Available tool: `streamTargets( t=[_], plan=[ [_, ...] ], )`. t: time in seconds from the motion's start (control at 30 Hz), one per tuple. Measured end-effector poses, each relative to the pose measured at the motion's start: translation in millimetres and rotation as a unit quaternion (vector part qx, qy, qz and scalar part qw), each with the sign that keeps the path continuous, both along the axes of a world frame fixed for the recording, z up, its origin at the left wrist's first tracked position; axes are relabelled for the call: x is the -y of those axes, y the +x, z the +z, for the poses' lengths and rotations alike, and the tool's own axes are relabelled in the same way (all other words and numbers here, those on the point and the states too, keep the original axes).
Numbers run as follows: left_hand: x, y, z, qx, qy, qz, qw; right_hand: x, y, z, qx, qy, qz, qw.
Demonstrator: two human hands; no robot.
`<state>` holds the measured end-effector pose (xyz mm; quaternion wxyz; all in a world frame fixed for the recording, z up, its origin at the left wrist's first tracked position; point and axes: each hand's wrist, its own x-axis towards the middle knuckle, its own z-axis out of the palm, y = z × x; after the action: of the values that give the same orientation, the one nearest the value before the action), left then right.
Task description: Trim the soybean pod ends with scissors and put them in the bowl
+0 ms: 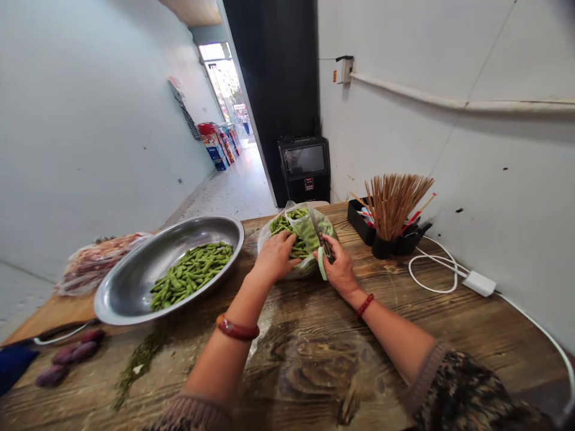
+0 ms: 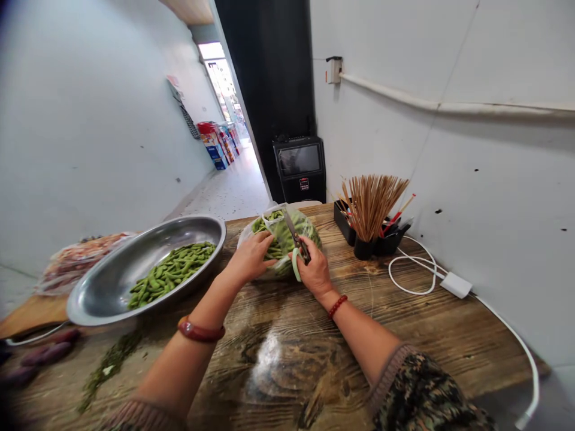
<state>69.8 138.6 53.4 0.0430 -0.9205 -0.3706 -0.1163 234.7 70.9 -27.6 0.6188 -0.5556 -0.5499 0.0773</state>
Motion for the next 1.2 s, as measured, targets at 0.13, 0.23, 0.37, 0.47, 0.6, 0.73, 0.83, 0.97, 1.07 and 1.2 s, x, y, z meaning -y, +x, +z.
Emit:
streamTargets(
  t=[0.13, 0.23, 0.37, 0.47, 0.6, 0.73, 0.83, 0.97, 1.07, 1.2],
  plan=[
    [-25, 11, -7.1, -0.009, -0.038, 0.001, 0.999, -2, 1, -3.5, -0.009, 0.004, 0.004, 1.0],
    [-37, 11, -5.9, -0.04, -0.079, 0.027, 0.996, -5, 2, -7.7, -0.019, 0.004, -0.004, 1.0],
    [-34, 9, 1.5, -0.09, -0.087, -0.04, 0.991, -4, 3, -7.9, -0.009, 0.015, -0.014, 1.0],
    [-22, 10, 6.4, -0.108, -0.073, -0.046, 0.99, -1, 1, -2.7, 0.023, 0.024, 0.002, 0.999],
    [-14, 14, 8.9, -0.126, -0.064, -0.037, 0.989, 9, -11, 5.8, 0.026, 0.038, 0.041, 0.998],
    [-21, 20, 9.4, -0.142, -0.099, -0.025, 0.985, 20, -24, 10.7, 0.009, 0.032, 0.096, 0.995],
    [-23, 25, 9.6, -0.144, -0.115, -0.015, 0.983, 23, -28, 11.0, 0.011, 0.031, 0.106, 0.994],
    [-17, 26, 5.4, -0.122, -0.085, -0.013, 0.989, 21, -24, 8.3, 0.017, 0.028, 0.09, 0.995],
    [-12, 24, -0.5, -0.084, -0.076, 0.006, 0.994, 19, -20, 6.2, 0.015, 0.028, 0.083, 0.996],
    [-13, 25, -5.8, -0.068, -0.088, 0.037, 0.993, 18, -20, 5.5, 0.014, 0.024, 0.083, 0.996]
  ],
)
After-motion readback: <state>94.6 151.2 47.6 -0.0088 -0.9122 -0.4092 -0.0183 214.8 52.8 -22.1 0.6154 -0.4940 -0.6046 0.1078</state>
